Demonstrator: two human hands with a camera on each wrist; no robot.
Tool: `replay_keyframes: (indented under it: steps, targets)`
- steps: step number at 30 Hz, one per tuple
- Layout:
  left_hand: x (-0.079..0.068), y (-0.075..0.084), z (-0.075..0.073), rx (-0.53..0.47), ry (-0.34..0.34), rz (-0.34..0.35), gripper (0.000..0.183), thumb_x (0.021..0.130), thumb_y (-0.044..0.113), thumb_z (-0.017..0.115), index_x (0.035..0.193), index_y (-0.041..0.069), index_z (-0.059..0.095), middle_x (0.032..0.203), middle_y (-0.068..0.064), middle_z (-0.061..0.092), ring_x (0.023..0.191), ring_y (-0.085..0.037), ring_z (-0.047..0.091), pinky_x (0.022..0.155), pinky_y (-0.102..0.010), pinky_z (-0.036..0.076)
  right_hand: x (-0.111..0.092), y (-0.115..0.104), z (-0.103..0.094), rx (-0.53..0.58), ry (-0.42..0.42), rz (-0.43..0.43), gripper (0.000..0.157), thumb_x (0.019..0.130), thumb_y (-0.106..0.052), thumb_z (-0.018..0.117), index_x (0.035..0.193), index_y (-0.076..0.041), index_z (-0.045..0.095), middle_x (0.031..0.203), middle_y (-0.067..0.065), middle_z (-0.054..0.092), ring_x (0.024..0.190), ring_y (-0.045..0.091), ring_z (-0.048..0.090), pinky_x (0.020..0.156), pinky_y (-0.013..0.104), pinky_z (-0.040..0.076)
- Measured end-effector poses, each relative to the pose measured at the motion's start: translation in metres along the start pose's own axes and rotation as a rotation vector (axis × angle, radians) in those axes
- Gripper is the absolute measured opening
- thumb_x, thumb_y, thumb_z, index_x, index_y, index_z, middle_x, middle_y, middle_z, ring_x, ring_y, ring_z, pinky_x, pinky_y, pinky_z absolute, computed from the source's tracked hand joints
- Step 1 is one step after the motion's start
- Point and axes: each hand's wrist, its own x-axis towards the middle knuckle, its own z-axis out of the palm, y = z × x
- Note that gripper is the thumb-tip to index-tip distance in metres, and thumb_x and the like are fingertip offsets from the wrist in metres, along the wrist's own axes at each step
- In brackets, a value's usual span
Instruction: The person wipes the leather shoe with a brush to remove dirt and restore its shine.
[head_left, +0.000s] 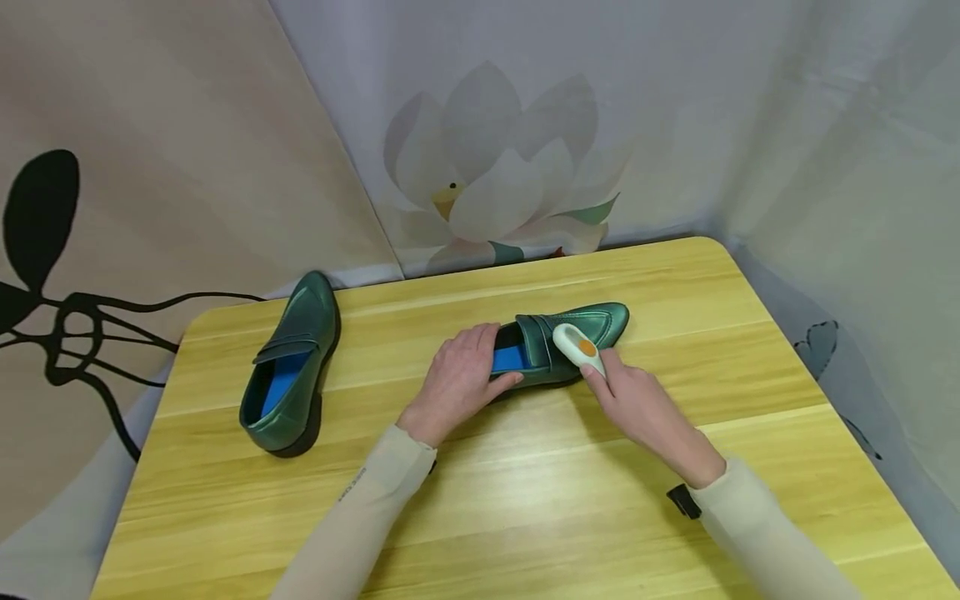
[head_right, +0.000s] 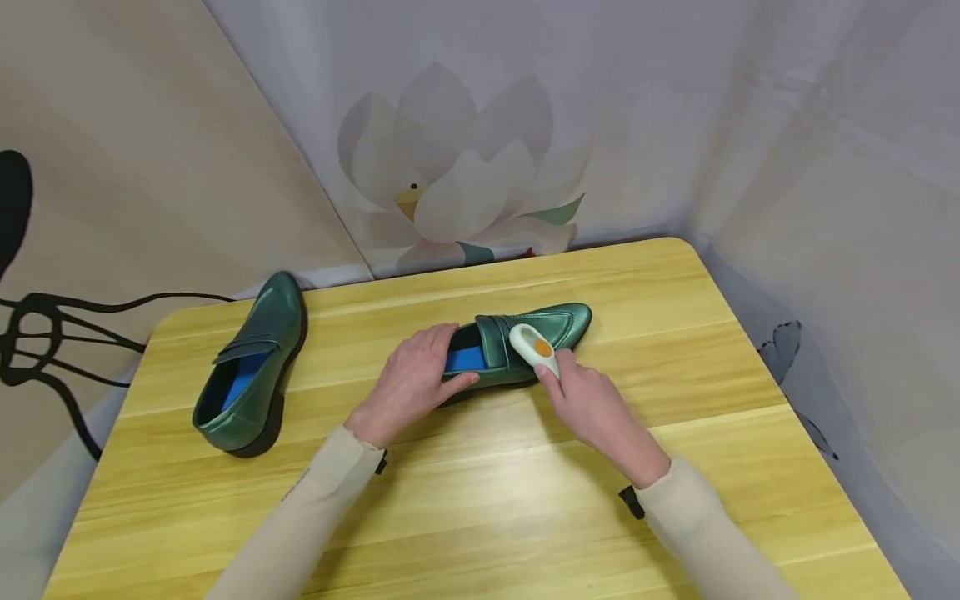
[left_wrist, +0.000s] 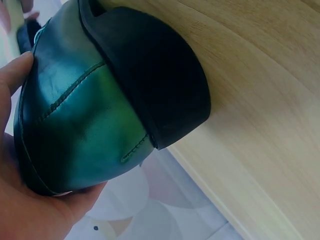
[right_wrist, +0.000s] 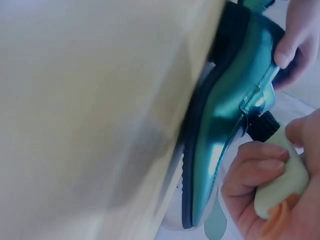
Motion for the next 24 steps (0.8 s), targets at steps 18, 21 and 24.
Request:
replay_keyframes:
  steps: [18,21,24]
  targets:
    - [0.0,0.002,0.002,-0.001,0.007,-0.005,0.082,0.095,0.06,0.067,0.146,-0.002,0.049,0.142,-0.018,0.058,0.126,-0.033,0.058,0.101,-0.049,0.052,0.059,-0.016,-0.005,-0.049,-0.005,0.054,0.044,0.113,-0.041,0.035,0.106,0.0,0.051,0.069,0.008,0.049,0.05,0.023,0.047,0.046,0.036,0.039]
    - [0.0,0.002,0.002,-0.001,0.007,-0.005,0.082,0.095,0.06,0.067,0.146,-0.002,0.049,0.142,-0.017,0.058,0.126,-0.033,0.058,0.101,-0.049,0.052,0.05,-0.014,-0.005,-0.034,-0.018,0.065,0.047,0.113,-0.042,0.034,0.111,0.002,0.05,0.07,0.009,0.049,0.052,0.023,0.048,0.047,0.036,0.04]
    - [0.0,0.002,0.001,0.004,0.01,-0.011,0.083,0.095,0.06,0.067,0.146,-0.002,0.049,0.143,-0.017,0.058,0.127,-0.033,0.058,0.101,-0.049,0.052,0.032,-0.008,-0.004,-0.014,-0.012,0.055,0.048,0.113,-0.043,0.034,0.115,0.002,0.048,0.07,0.008,0.049,0.052,0.023,0.048,0.047,0.035,0.04]
